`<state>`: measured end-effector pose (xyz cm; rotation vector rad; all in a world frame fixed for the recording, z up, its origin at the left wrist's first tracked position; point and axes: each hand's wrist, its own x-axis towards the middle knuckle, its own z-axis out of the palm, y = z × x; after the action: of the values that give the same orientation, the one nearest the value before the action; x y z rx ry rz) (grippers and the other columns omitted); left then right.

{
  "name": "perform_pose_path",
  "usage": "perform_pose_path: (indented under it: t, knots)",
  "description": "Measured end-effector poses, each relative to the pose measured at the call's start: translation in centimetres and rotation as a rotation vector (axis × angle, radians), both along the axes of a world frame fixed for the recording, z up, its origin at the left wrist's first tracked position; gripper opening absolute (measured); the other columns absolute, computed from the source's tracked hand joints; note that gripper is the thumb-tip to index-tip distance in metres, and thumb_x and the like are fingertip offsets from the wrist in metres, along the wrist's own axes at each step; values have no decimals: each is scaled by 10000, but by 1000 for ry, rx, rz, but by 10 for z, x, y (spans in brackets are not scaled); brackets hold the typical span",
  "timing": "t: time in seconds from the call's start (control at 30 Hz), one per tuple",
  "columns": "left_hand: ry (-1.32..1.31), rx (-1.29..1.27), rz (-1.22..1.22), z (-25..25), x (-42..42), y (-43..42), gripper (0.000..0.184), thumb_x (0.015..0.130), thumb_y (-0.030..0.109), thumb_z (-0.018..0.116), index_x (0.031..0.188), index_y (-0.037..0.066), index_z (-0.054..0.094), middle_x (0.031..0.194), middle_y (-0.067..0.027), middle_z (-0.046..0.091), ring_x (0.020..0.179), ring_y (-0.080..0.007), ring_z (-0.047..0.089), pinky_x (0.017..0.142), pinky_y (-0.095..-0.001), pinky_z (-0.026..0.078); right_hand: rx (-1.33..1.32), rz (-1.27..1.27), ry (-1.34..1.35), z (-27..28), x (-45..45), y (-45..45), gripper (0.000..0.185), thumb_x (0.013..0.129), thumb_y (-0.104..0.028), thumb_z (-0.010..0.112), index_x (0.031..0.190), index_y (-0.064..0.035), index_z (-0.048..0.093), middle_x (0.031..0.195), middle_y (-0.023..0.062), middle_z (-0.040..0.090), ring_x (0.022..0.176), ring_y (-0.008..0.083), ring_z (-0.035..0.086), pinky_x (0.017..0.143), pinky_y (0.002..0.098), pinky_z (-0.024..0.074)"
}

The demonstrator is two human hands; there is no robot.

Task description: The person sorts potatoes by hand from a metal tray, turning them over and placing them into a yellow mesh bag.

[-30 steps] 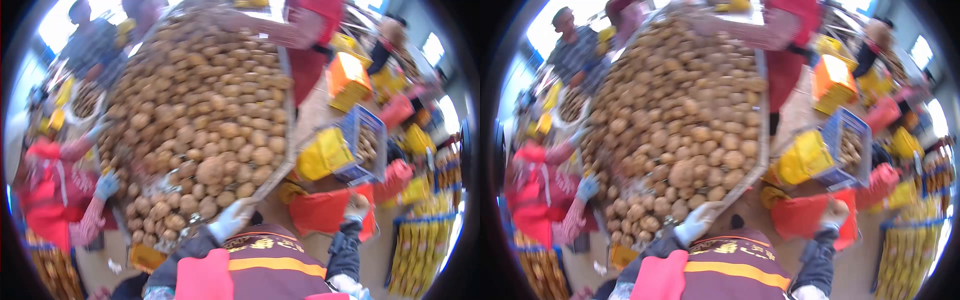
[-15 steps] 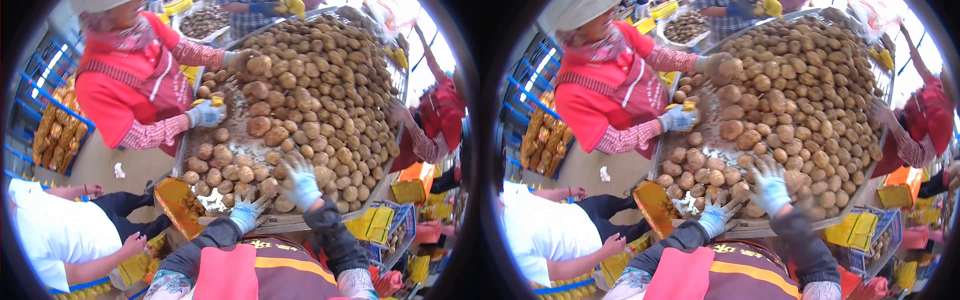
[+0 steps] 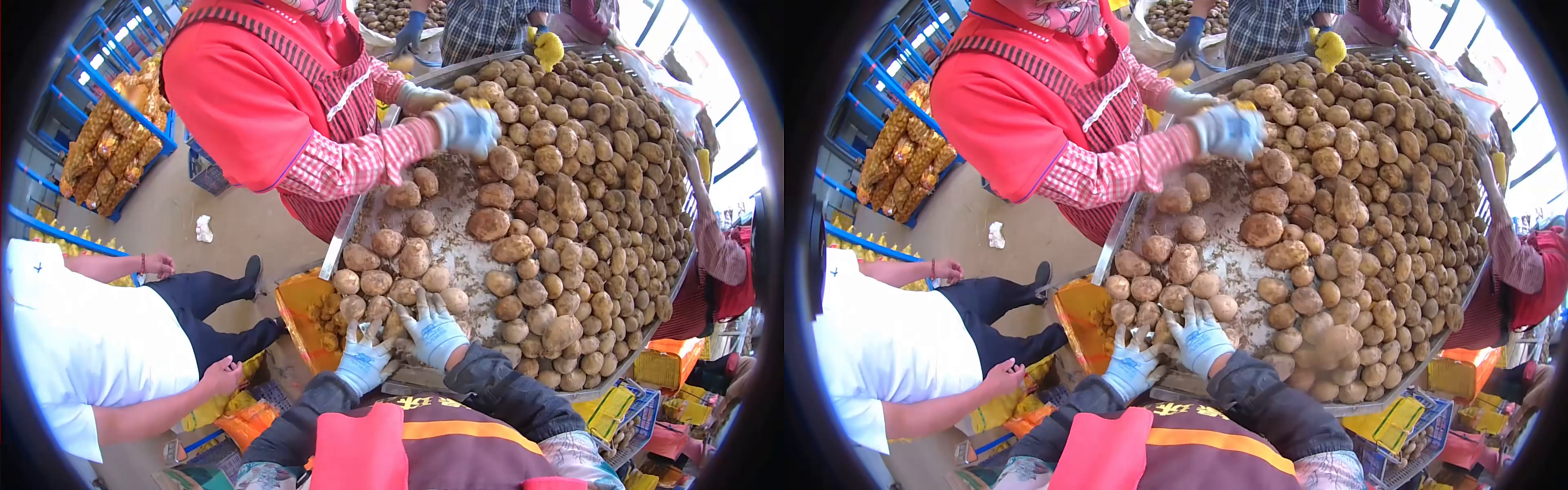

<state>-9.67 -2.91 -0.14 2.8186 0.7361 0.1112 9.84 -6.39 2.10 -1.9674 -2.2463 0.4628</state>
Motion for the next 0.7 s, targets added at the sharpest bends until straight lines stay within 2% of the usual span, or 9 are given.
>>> perform_pose_path:
  t: [0.1,0.17,0.23,0.3,0.37,0.4,0.5,0.57,0.7]
  knots:
    - [-222,-26,-140,4,-5,31,180,755,307,602,764,132,644,963,-29,606,1091,-287,515,1016,-595,225,0,32,45,2,7,2,653,819,-463,564,1326,-85,400,1349,359,282,1222,506,345,1050,514,262]
    - [-484,-258,117,3,7,69,167,747,253,616,673,103,603,896,-48,623,1029,-278,556,1008,-534,276,-1,79,86,-3,26,0,622,799,-412,596,1291,-69,430,1362,316,306,1225,460,367,1060,509,240]
    - [-437,-263,279,7,26,118,171,781,242,600,842,84,620,1019,-88,608,1086,-294,519,987,-482,313,-19,-54,181,3,45,5,615,776,-370,617,1276,-59,441,1392,250,316,1275,398,337,1077,526,187]
    - [-420,-93,383,3,54,151,411,837,377,552,1130,89,565,1256,-133,504,1223,-290,419,1034,-524,241,88,-227,62,5,47,5,607,749,-335,631,1254,-48,454,1356,190,377,1277,353,339,1059,548,188]
    - [-33,215,326,-28,78,167,640,846,489,507,1340,98,397,1388,-157,373,1312,-294,306,1060,-573,160,215,-176,-26,-9,48,7,526,739,-287,634,1175,-28,494,1258,184,448,1219,372,375,1025,555,230]
    - [131,8,307,-14,91,161,736,843,592,436,1403,131,313,1435,-143,305,1358,-283,221,1070,-606,47,179,-116,-41,1,47,12,553,740,-293,636,1206,-42,475,1248,179,452,1165,350,419,983,536,294]
    - [112,-110,96,1,99,136,805,757,630,519,1402,195,313,1427,-157,276,1325,-320,268,1053,-624,93,-60,-205,248,18,64,53,566,753,-297,634,1230,-43,464,1256,193,456,1150,354,440,975,513,328]
    - [244,-145,49,23,97,105,819,694,621,575,1373,215,366,1405,-156,302,1296,-372,284,1033,-635,139,376,-233,114,5,76,93,591,745,-285,642,1251,-47,448,1234,207,459,1137,360,444,957,489,350]
    - [21,-123,-127,18,72,54,735,649,567,638,1298,258,485,1382,-104,353,1254,-414,304,1010,-648,168,126,-402,-59,12,90,183,634,737,-455,633,1262,-139,475,1299,179,424,1245,373,341,946,538,329]
